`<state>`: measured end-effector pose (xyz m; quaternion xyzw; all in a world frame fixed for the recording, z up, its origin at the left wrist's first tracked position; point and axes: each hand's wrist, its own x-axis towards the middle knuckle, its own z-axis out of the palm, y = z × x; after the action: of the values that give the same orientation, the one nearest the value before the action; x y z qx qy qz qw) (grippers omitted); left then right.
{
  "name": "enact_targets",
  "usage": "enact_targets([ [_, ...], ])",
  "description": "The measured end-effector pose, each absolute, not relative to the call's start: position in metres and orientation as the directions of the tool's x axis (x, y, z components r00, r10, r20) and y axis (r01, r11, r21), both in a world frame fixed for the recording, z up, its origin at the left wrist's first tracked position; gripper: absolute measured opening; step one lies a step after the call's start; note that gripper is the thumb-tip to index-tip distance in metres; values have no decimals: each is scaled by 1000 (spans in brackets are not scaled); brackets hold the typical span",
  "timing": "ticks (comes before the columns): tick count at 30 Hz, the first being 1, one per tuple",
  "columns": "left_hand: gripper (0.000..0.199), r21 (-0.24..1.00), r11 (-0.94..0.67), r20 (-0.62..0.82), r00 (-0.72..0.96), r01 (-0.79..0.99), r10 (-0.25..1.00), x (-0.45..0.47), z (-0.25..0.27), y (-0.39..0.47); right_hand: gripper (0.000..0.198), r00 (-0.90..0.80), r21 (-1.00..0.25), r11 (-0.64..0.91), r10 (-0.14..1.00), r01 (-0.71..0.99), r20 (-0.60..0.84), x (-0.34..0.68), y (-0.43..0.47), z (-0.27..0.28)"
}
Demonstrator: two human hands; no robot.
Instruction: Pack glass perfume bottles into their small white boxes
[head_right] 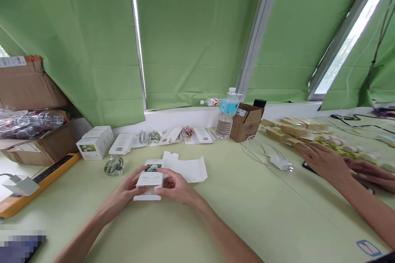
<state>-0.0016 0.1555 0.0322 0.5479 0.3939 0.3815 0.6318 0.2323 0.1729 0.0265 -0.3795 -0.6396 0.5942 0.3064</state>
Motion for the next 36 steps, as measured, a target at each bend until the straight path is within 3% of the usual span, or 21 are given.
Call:
enact_targets([
  [12,71,994,103,-81,345,-46,935,2,27,156,78,-523,-992,23,851,127,-47,230,174,25],
  [25,73,991,106,-64,427,-76,902,-1,29,155,63,-436,-993,35,900,113,-18,227,180,13],
  [36,81,993,78,-29,476,-83,879,-4,30,153,67,-452,-993,45,892,113,-11,228,172,28],
])
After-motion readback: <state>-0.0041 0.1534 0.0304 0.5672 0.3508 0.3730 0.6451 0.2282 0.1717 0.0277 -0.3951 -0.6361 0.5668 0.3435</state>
